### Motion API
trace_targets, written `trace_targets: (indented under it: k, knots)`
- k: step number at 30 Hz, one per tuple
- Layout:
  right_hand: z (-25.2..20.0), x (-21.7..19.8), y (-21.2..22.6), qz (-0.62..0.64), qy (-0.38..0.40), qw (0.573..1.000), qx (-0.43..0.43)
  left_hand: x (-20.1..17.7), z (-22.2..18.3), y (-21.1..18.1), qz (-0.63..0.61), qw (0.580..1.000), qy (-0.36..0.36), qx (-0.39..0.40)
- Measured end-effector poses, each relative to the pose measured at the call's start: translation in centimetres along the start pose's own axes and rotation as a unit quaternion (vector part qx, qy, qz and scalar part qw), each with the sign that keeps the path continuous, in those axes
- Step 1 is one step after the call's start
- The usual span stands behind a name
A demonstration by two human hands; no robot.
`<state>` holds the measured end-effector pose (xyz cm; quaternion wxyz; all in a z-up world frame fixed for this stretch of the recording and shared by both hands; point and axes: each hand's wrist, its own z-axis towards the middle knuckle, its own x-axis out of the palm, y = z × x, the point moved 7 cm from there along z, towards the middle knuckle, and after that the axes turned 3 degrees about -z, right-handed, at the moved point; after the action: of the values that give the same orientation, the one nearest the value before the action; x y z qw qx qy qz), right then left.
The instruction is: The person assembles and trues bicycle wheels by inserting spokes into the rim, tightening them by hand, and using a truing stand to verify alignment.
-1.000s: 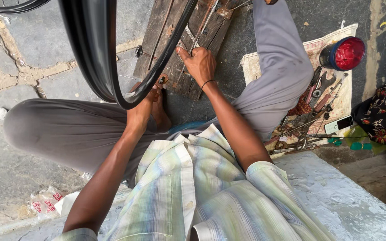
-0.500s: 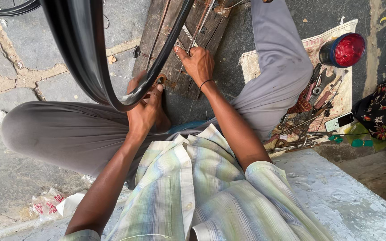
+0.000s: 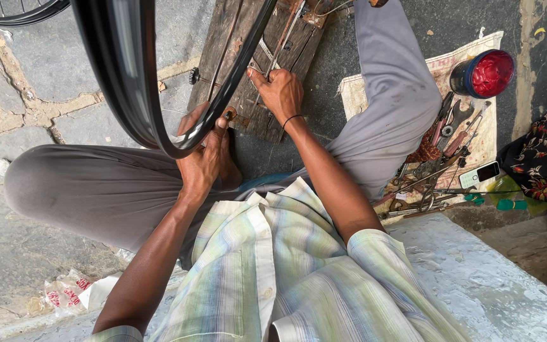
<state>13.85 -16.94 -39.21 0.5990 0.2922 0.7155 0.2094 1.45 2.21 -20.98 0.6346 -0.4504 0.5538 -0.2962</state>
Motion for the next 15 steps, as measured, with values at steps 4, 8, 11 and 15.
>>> trace_targets:
  k: [4, 8, 11, 15]
  knots:
    - [-0.1, 0.0, 0.0, 0.001, 0.009, 1.0, 0.008, 0.0, -0.3, -0.4, 0.007, 1.0, -0.003, -0.005]
    - [-0.2, -0.2, 0.0, 0.0, -0.009, 1.0, -0.005, -3.3, -1.1, -4.3, -0.019, 0.987, -0.101, 0.124]
    - [0.1, 0.3, -0.2, -0.017, -0.008, 1.0, -0.014, -7.8, -2.1, -10.4, 0.038, 0.936, -0.181, 0.299]
    - [0.0, -0.2, 0.4, 0.015, -0.014, 0.999, -0.036, -11.4, -1.1, -17.7, -0.066, 0.89, -0.194, 0.408]
